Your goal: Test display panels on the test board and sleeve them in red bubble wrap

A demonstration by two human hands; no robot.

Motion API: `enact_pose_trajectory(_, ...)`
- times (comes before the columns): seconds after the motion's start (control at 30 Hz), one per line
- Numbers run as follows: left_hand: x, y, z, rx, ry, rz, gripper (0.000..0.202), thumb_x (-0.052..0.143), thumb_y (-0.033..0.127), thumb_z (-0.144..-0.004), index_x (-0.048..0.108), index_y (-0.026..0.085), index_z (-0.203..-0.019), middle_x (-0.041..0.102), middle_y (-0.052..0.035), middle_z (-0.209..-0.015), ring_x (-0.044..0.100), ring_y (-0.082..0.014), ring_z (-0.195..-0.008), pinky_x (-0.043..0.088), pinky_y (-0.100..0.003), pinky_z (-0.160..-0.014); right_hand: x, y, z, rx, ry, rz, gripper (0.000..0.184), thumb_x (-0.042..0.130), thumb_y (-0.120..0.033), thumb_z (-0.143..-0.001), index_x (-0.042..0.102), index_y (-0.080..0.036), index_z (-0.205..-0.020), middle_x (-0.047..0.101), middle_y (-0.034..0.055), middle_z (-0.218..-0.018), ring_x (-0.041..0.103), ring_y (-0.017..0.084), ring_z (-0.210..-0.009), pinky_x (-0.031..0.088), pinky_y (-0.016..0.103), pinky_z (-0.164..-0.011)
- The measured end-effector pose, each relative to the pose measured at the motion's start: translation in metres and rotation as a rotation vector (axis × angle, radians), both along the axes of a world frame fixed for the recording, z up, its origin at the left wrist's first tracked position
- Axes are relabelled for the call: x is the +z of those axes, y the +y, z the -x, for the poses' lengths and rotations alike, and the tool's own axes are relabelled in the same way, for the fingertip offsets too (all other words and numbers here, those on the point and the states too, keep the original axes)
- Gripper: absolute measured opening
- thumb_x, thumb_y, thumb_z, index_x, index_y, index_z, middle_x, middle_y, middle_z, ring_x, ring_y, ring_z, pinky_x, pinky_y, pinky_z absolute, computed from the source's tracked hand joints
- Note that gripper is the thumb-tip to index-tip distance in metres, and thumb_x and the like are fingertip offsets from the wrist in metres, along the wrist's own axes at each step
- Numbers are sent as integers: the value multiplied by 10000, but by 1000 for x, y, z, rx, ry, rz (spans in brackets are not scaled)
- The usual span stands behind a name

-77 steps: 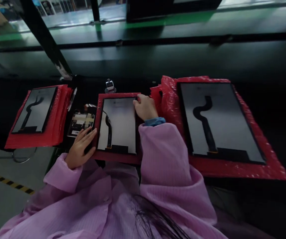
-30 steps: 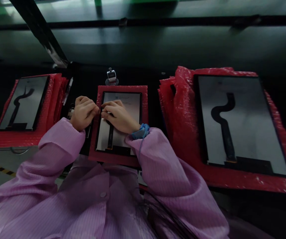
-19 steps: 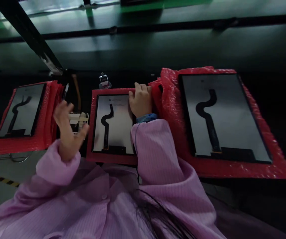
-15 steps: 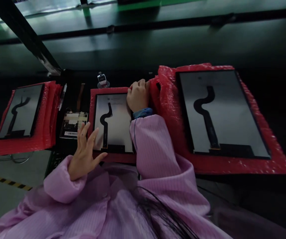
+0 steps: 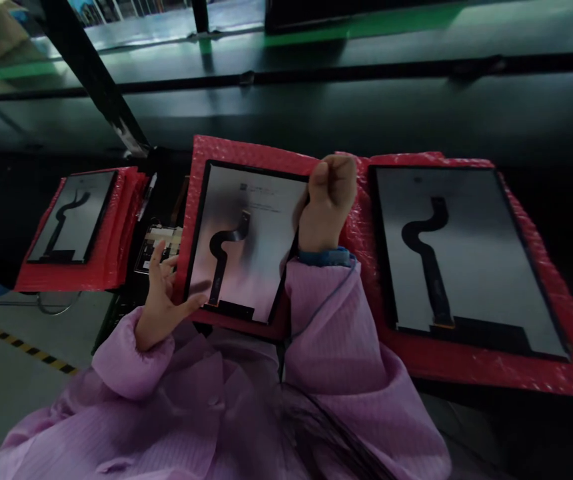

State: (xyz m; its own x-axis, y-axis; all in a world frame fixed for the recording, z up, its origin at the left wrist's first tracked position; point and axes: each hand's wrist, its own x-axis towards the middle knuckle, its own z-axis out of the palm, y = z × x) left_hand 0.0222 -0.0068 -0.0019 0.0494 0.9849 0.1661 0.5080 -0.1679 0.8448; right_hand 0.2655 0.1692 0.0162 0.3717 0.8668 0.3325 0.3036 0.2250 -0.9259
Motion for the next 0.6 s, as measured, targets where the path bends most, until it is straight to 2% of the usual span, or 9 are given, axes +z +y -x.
enact_pose_trajectory(0.07,7,3,0,11,-72,45,907,608,652,-943,155,252,-1619,552,-161,-1456,640,-269,-1265,589,-418,-1031,-6,0,6,35,72,36,263,394,-501,-993,512,-267,-1006,570,131,-1020,548,312,-1119,485,458,-908)
enact_pose_trajectory(0.13,16,4,4,28,-132,102,717,655,650,-911,482,206,-1447,660,-131,-1331,644,-292,-1236,581,-431,-1019,-11,0,14,108,212,63,262,480,-536,-952,510,-276,-949,570,96,-947,581,284,-1023,506,426,-848)
enact_pose_trajectory(0.2,27,4,15,58,-186,146,575,671,642,-900,630,189,-1253,729,-97,-1172,689,-277,-1099,599,-412,-928,-12,-2,24,218,401,50,280,586,-539,-883,494,-275,-874,551,41,-853,596,224,-867,518,370,-765)
enact_pose_trajectory(0.3,50,0,49,222,-230,163,549,732,667,-835,700,210,-1137,755,-34,-994,702,-219,-921,594,-344,-790,-10,-6,34,377,581,78,327,643,-562,-825,524,-268,-904,567,-10,-787,577,155,-681,458,280,-571)
enact_pose_trajectory(0.33,60,-2,65,331,-257,166,573,785,693,-764,723,224,-1088,745,-3,-895,688,-190,-835,580,-309,-723,-9,-7,36,412,590,114,350,648,-572,-820,537,-266,-948,594,-15,-792,578,144,-651,428,257,-523)
enact_pose_trajectory(0.4,80,-6,102,488,-269,140,605,851,700,-672,733,234,-1039,653,60,-688,581,-113,-636,497,-228,-569,-9,-9,38,460,563,210,396,667,-571,-810,541,-262,-1023,645,-14,-821,600,135,-636,402,225,-478)
enact_pose_trajectory(0.47,100,-9,142,626,-266,101,647,913,665,-600,719,240,-1047,549,109,-588,426,-62,-522,370,-170,-458,-10,-9,41,501,517,295,398,690,-539,-800,537,-258,-1037,666,-15,-840,621,127,-650,426,208,-485)
enact_pose_trajectory(0.53,116,-8,183,749,-265,69,652,958,595,-570,691,225,-1036,591,122,-651,464,-42,-592,395,-126,-509,-13,-9,43,567,458,358,376,694,-504,-805,546,-248,-1038,674,-11,-858,634,122,-668,452,203,-502)
enact_pose_trajectory(0.6,125,-3,220,888,-251,145,533,926,490,-698,669,198,-1062,623,119,-704,510,-31,-664,428,-99,-574,-16,-8,48,628,400,385,356,692,-474,-805,557,-236,-1033,676,-2,-872,641,121,-689,472,204,-521)
